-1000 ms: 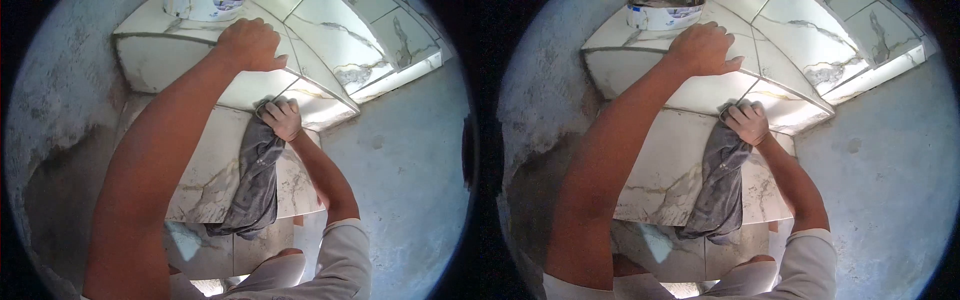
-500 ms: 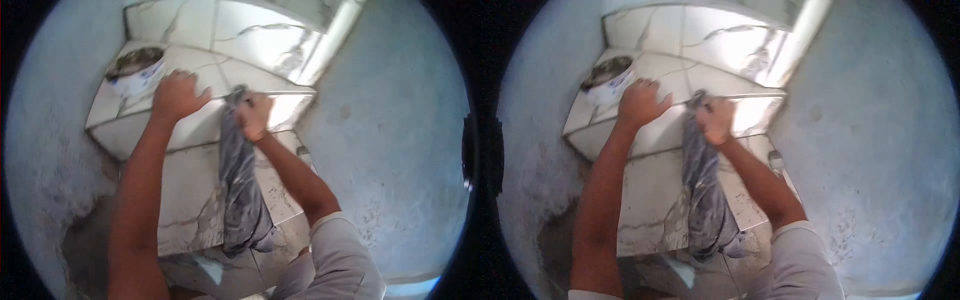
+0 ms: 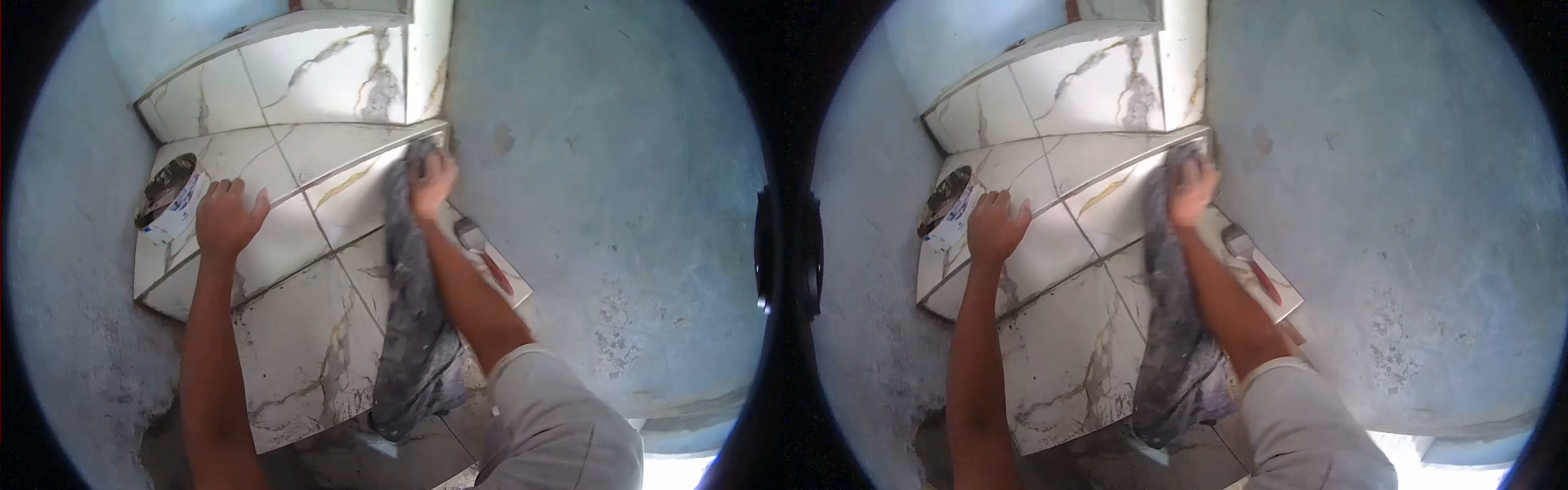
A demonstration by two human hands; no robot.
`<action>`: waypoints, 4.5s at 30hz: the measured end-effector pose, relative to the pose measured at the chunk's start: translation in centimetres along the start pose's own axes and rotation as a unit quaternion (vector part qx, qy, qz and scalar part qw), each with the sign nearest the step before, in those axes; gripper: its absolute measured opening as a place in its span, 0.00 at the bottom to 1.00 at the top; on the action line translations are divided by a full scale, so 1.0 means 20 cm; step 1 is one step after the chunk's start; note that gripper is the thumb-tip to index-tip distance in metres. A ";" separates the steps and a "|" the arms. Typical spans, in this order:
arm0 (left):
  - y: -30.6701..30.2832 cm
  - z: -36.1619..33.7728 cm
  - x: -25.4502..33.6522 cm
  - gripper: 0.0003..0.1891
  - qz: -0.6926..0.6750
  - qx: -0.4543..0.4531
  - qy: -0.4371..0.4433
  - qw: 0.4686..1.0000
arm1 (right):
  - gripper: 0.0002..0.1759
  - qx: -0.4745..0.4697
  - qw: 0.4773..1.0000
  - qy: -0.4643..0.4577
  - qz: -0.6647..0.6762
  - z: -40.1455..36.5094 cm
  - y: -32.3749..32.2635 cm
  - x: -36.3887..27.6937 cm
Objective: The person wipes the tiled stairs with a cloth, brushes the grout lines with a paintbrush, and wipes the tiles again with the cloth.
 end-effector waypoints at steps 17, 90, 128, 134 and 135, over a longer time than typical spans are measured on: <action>0.05 -0.01 0.01 0.16 0.026 -0.016 0.040 0.999 | 0.14 0.064 0.998 0.025 -0.011 0.07 -0.03 -0.14; 0.04 -0.01 0.02 0.15 0.010 0.043 0.071 0.997 | 0.12 0.126 0.975 0.156 0.093 0.24 -0.13 -0.06; 0.03 0.00 0.03 0.16 0.034 0.037 0.049 0.998 | 0.19 -0.043 0.914 0.402 -0.019 -0.18 -0.14 0.24; 0.03 0.00 0.02 0.16 0.039 0.041 0.039 0.998 | 0.16 0.040 0.958 0.275 0.074 0.16 -0.21 -0.01; 0.04 -0.01 0.02 0.16 0.043 0.030 0.040 0.998 | 0.16 0.051 0.963 0.249 0.088 0.24 -0.17 -0.04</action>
Point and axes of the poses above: each hand's wrist, its own z-axis towards the middle knuckle, its own y-axis out of the palm, x = y × z, the point moved 6 cm from there along z, towards the middle knuckle, and after that the axes turned 9 degrees about z, right-handed, at the moved point
